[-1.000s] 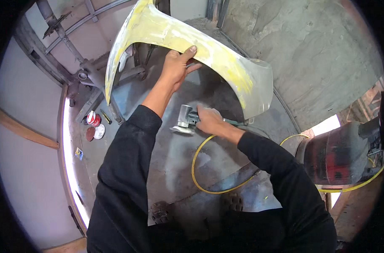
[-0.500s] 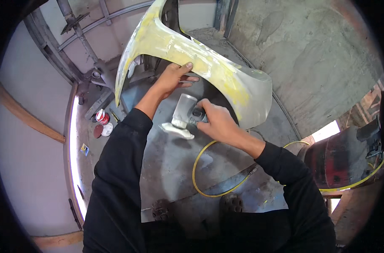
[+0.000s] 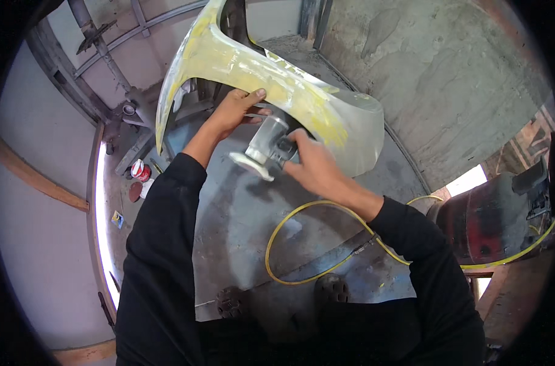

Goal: The person sands a vehicle body panel using a rotary sander, wipes the surface by hand, and sands the panel again using the rotary sander.

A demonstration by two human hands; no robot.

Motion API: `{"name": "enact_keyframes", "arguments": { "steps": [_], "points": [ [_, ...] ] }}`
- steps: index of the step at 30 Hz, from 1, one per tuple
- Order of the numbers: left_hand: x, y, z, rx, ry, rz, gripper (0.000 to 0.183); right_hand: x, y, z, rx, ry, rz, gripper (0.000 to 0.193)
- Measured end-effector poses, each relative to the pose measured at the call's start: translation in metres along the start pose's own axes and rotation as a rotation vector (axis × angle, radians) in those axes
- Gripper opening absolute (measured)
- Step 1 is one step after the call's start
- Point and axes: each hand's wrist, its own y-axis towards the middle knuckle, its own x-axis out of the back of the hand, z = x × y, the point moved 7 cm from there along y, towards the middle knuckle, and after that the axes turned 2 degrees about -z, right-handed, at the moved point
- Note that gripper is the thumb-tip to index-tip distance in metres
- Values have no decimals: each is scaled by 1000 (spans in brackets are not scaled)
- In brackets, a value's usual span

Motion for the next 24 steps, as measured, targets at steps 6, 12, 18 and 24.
{"name": "enact_keyframes", "arguments": {
  "steps": [6,12,18,24],
  "points": [
    [9,-6,21,66,33,-18,34,46,30,-16,-175,64,-86,53],
    [-9,-17,21,-17,-174,52,40,77,49,-41,-394,578,116,46],
    [-14,-18,17,-20,-177,32,43,103,46,-54,-615,1157,84,26],
    [-14,-20,17,-24,-214,17,42,114,47,-27,-372,1028,240,35]
  ]
}}
